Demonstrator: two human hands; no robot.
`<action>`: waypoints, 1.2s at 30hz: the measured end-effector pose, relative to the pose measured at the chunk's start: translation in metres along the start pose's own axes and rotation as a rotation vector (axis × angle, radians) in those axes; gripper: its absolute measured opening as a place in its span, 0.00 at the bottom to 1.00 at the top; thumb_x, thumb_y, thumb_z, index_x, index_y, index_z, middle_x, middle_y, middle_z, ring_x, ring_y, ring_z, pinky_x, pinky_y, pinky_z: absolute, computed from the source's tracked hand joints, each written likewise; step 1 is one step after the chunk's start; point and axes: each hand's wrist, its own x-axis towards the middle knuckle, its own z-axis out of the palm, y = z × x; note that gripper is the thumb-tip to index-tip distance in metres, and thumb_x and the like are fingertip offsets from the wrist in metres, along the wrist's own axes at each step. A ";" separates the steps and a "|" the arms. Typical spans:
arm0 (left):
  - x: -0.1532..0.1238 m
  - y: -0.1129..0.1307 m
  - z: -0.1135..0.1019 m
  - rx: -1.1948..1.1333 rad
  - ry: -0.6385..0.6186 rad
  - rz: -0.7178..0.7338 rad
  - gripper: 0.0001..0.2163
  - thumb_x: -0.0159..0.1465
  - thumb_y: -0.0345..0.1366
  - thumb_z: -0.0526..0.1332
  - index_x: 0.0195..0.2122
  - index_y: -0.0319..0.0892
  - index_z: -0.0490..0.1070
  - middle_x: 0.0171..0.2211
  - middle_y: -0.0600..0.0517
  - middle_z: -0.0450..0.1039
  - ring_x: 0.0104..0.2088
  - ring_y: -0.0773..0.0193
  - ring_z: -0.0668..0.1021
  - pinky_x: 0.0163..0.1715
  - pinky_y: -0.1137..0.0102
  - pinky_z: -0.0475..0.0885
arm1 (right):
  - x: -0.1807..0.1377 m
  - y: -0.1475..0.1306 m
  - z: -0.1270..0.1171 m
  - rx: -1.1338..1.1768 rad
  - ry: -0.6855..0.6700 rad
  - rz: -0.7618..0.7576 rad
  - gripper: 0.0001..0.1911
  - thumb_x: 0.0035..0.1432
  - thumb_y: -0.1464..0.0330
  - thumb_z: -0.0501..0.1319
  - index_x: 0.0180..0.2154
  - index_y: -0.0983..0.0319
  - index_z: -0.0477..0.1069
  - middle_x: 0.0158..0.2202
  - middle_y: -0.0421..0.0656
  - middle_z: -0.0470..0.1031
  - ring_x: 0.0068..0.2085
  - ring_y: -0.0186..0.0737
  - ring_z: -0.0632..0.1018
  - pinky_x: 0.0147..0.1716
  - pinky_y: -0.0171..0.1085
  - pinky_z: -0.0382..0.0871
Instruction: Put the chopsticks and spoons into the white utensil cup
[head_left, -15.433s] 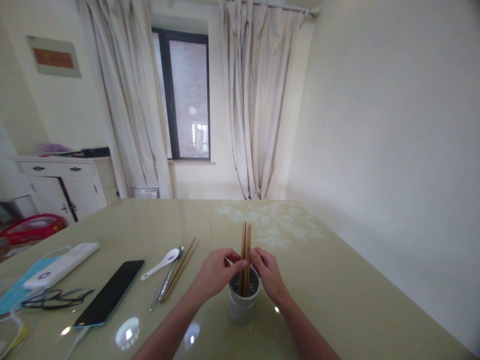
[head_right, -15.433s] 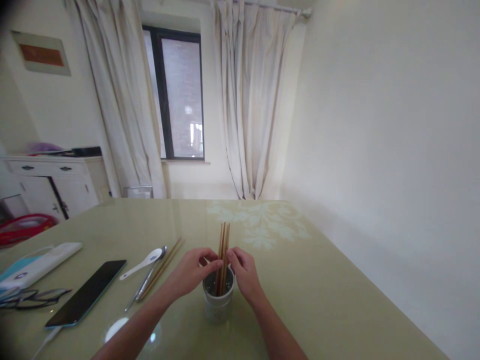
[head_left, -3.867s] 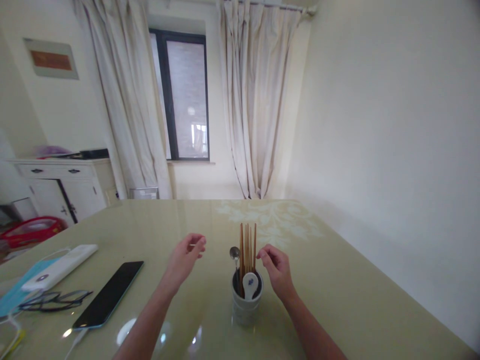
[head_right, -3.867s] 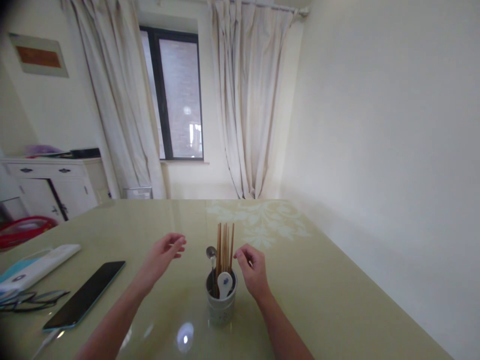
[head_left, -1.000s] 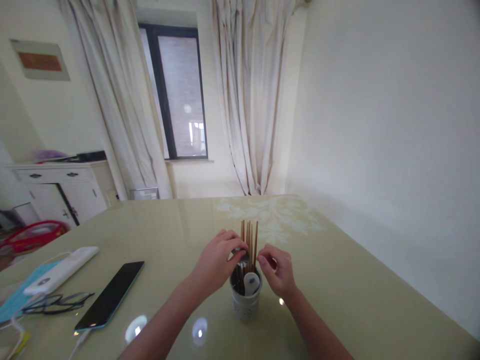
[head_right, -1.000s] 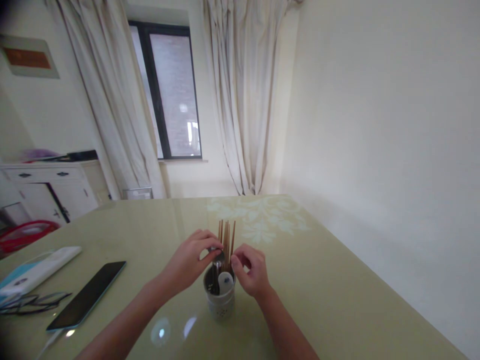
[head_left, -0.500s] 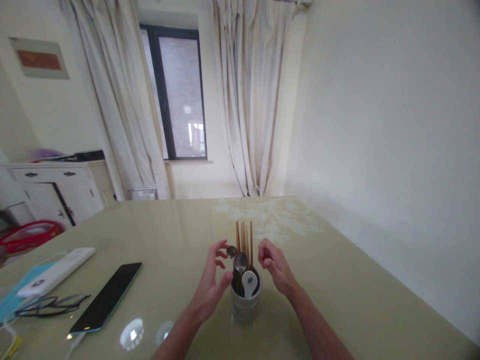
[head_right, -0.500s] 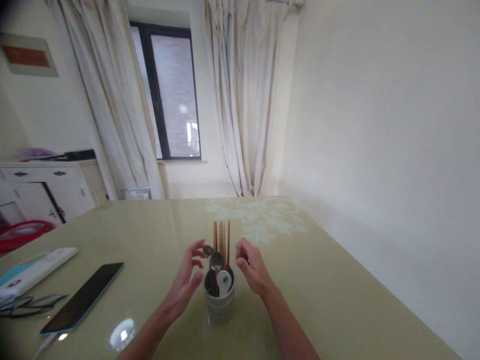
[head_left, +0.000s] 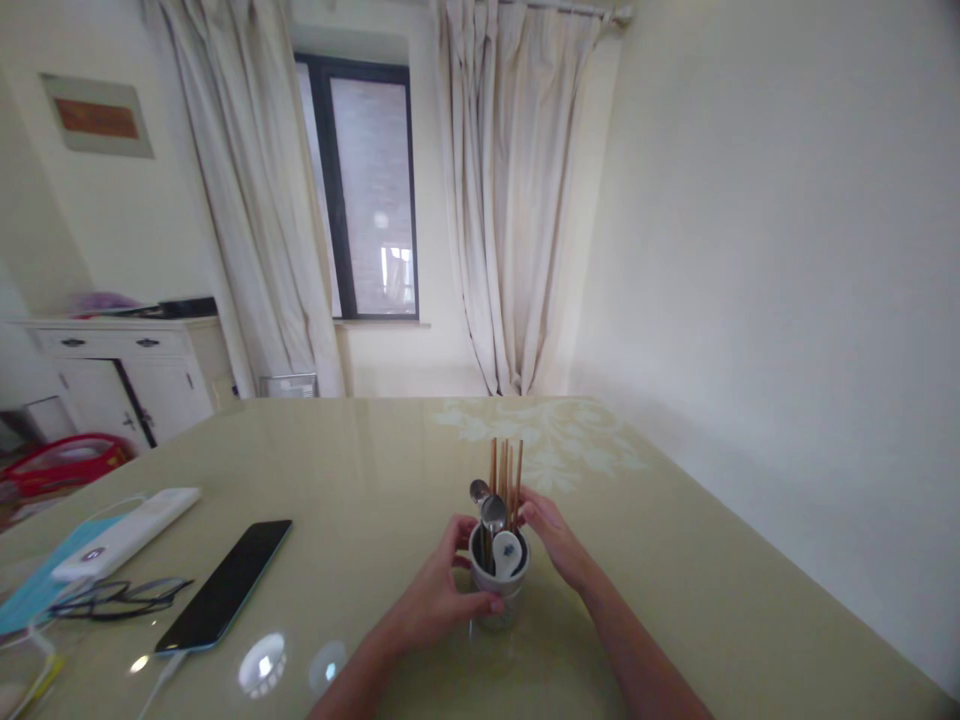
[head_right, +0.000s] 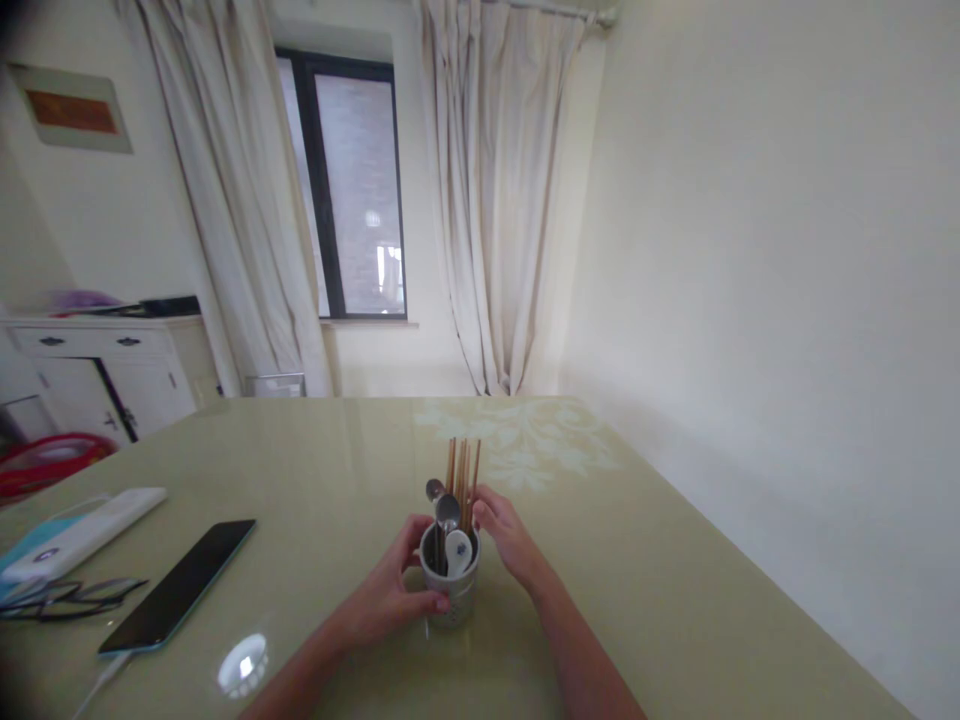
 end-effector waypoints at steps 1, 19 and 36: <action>0.000 0.001 0.000 0.006 -0.001 0.004 0.36 0.54 0.45 0.80 0.59 0.48 0.65 0.59 0.42 0.73 0.60 0.45 0.76 0.59 0.55 0.69 | 0.002 0.001 0.002 0.003 0.059 -0.010 0.32 0.65 0.37 0.59 0.38 0.60 0.78 0.33 0.42 0.74 0.36 0.44 0.73 0.38 0.39 0.69; 0.075 0.081 -0.024 -0.090 0.245 -0.007 0.32 0.56 0.63 0.73 0.50 0.42 0.80 0.49 0.43 0.85 0.54 0.50 0.82 0.58 0.56 0.73 | 0.007 -0.004 0.009 -0.091 0.269 -0.065 0.25 0.62 0.50 0.70 0.22 0.61 0.78 0.25 0.39 0.70 0.27 0.38 0.70 0.27 0.36 0.62; 0.095 0.091 -0.026 -0.158 0.074 -0.074 0.27 0.49 0.56 0.80 0.40 0.40 0.84 0.36 0.46 0.86 0.37 0.59 0.84 0.42 0.67 0.75 | 0.005 -0.011 0.013 -0.208 0.277 -0.104 0.27 0.67 0.50 0.66 0.24 0.61 0.81 0.25 0.41 0.72 0.28 0.39 0.72 0.28 0.37 0.63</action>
